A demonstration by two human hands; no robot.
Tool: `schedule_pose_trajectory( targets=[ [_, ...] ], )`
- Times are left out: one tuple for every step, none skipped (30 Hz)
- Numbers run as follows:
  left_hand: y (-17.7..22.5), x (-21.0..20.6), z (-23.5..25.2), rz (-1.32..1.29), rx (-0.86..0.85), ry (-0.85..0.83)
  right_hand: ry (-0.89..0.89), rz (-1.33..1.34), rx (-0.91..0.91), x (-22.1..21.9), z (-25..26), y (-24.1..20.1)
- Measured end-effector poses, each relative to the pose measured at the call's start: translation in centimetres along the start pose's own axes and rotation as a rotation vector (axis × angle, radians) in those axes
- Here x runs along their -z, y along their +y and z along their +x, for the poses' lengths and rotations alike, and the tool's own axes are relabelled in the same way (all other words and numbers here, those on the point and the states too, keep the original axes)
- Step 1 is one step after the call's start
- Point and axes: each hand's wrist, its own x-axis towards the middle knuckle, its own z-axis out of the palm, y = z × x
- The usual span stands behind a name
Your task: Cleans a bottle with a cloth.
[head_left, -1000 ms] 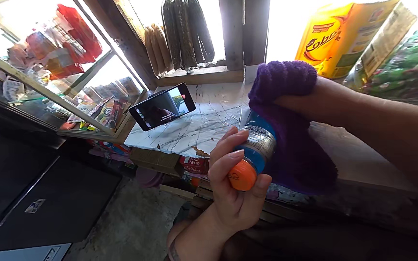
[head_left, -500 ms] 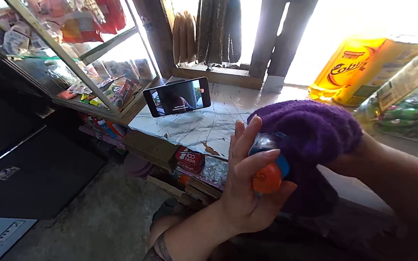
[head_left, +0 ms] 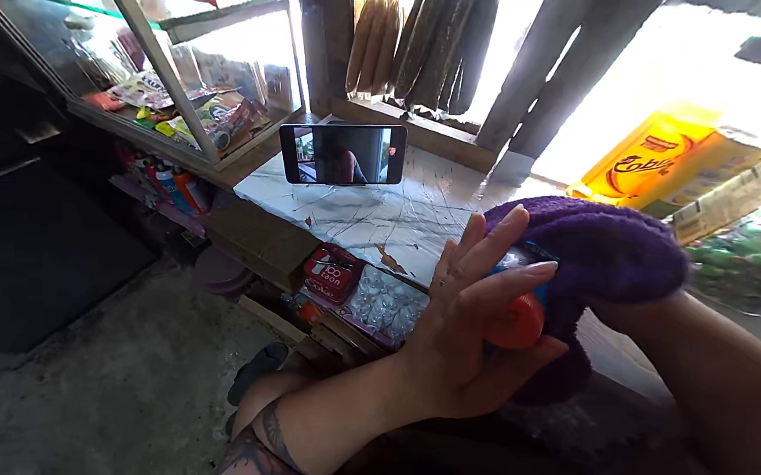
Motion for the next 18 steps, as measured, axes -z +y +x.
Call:
schedule_pose_trajectory(
  targets=[
    [0.0, 0.0, 0.0, -0.003, 0.0, -0.003, 0.015, -0.006, -0.029, 0.1, -0.1, 0.5],
    [0.0, 0.1, 0.0, -0.006, -0.001, -0.002, 0.02, -0.006, -0.053, 0.3, 0.0, 0.8],
    [0.1, 0.1, 0.0, -0.006, -0.002, 0.0, 0.028, -0.004, -0.07, 0.3, 0.1, 0.9],
    [0.1, 0.1, 0.0, -0.006, 0.0, -0.004, 0.032, 0.002, -0.079, 0.4, 0.2, 1.0],
    [0.1, 0.1, 0.1, -0.011, 0.004, -0.009, 0.042, -0.008, -0.092, 0.5, 0.3, 1.0],
    [0.1, 0.1, 0.1, -0.019, 0.005, -0.012, 0.055, -0.029, -0.112, 0.5, 0.4, 0.9],
    [0.1, 0.1, 0.1, -0.024, 0.004, -0.012, 0.057, -0.043, -0.134, 0.6, 0.5, 0.9],
    [0.1, 0.1, 0.2, -0.023, 0.001, -0.015, 0.05, -0.046, -0.156, 0.8, 0.7, 1.0],
    [0.1, 0.2, 0.3, -0.02, -0.002, -0.017, 0.038, -0.051, -0.165, 0.9, 0.9, 1.0],
    [0.0, 0.2, 0.4, -0.015, -0.006, -0.016, 0.031, -0.054, -0.172, 1.0, 1.0, 1.1],
    [0.0, 0.2, 0.4, -0.015, -0.01, -0.011, 0.042, -0.058, -0.189, 1.0, 1.1, 1.2],
    [-0.1, 0.3, 0.4, -0.015, -0.014, -0.006, 0.051, -0.055, -0.207, 1.0, 1.1, 1.3],
    [-0.2, 0.3, 0.5, -0.014, -0.019, -0.002, 0.051, -0.057, -0.218, 1.1, 1.1, 1.4],
    [-0.2, 0.4, 0.5, -0.011, -0.021, 0.0, 0.058, -0.06, -0.232, 1.1, 1.1, 1.6],
    [-0.3, 0.5, 0.6, -0.008, -0.022, 0.002, 0.064, -0.065, -0.242, 1.1, 1.1, 1.6],
    [-0.3, 0.5, 0.6, -0.006, -0.02, 0.003, 0.07, -0.069, -0.254, 1.1, 1.0, 1.7],
    [-0.3, 0.5, 0.7, -0.003, -0.018, 0.0, 0.071, -0.074, -0.264, 1.2, 1.0, 1.7],
    [-0.3, 0.6, 0.7, 0.0, -0.018, -0.002, 0.069, -0.071, -0.263, 1.2, 1.0, 1.9]
  ],
)
